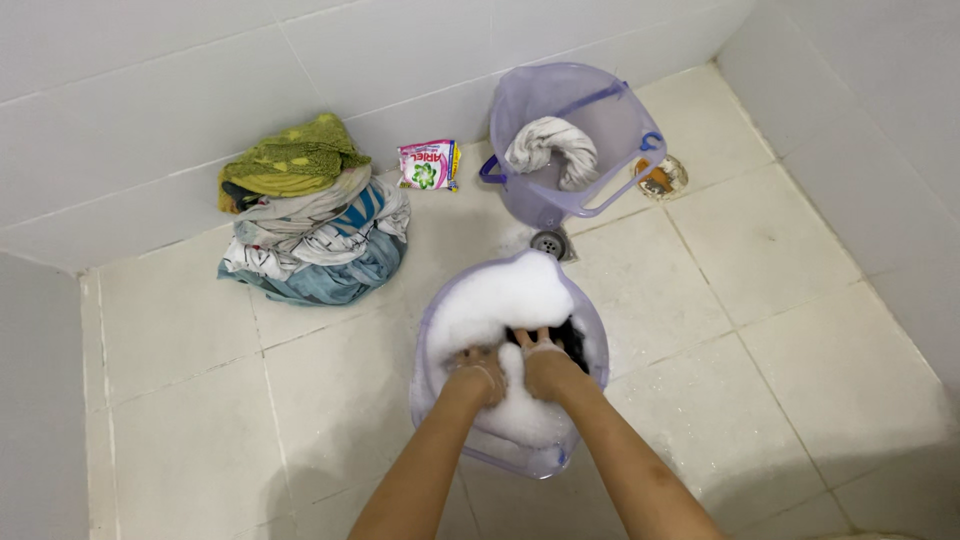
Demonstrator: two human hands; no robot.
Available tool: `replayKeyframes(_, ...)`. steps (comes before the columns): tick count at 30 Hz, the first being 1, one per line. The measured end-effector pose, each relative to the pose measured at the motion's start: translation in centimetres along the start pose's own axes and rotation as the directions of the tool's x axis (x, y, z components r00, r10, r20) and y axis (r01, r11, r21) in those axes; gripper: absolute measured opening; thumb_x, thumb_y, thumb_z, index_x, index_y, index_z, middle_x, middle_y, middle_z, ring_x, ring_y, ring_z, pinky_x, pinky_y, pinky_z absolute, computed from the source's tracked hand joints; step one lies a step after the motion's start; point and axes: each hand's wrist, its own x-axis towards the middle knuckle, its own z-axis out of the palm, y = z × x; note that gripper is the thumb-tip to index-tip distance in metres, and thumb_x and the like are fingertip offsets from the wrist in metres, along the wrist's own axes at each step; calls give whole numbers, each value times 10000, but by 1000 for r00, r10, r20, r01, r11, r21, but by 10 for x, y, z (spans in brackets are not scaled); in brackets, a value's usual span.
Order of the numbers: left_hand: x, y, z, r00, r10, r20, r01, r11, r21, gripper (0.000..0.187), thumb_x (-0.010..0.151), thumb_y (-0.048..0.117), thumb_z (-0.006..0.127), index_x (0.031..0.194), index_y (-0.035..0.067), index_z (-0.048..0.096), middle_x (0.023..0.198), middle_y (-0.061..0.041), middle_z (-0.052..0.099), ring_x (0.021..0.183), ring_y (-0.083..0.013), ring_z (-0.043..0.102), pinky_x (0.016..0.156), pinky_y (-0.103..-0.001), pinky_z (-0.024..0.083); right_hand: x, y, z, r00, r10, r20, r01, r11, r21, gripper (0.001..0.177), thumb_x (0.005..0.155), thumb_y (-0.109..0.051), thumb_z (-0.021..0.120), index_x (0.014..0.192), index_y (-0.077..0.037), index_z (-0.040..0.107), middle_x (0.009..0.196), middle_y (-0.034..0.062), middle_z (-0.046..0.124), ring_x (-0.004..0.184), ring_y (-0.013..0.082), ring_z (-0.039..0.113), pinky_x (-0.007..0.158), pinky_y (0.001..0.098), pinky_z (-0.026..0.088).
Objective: The person washes clothes in a bucket by hand, rubbing and scrubbing the fabric in soapy water.
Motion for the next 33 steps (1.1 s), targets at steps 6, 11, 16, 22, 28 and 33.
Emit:
replayKeyframes(6,42,-18,28,997,31,77,-36,997,70,551,965,273,489,1493,143,397,1591,-193,262,1466,-449,212,1187,-605,240,30,19,22,999,19,46,-16,997,-70,849,723,-91,706,1423,-280,263,1445,214,369,1262,372,517,1043,376,469)
replayKeyframes(11,51,-28,39,995,46,90,-52,996,66,484,969,259,479,1432,119,462,1523,-183,353,1405,-412,300,1158,-561,287,46,30,29,998,37,60,-29,992,-119,711,727,-90,700,1341,-236,371,1355,198,453,1196,355,560,1005,376,489)
replayKeyframes(16,51,-44,30,996,79,37,-81,996,33,430,972,244,468,1371,95,527,1454,-173,445,1344,-375,387,1129,-517,335,56,36,27,997,34,65,-23,988,-152,579,731,-89,693,1259,-192,479,1265,183,537,1130,338,604,967,376,509)
replayKeyframes(22,26,-62,-1,973,174,-151,-191,975,-110,390,976,227,456,1299,66,605,1372,-161,555,1271,-331,493,1094,-465,391,49,42,9,1000,-21,6,22,987,-157,435,735,-88,685,1161,-139,609,1157,164,638,1051,317,656,922,376,533)
replayKeyframes(28,-9,-88,-41,861,308,-405,-442,848,-294,384,981,209,444,1226,37,683,1290,-149,664,1197,-286,598,1059,-412,448,17,42,-38,840,-227,-493,345,924,162,329,740,-87,677,1063,-86,738,1049,145,738,972,296,708,877,376,557)
replayKeyframes(33,-36,-65,-52,701,434,-566,-710,501,-495,392,982,188,445,1205,9,713,1252,-116,728,1173,-221,650,1054,-366,466,-31,44,-68,921,-162,-356,322,831,454,334,675,-27,692,995,-81,767,942,68,802,888,187,758,819,319,601)
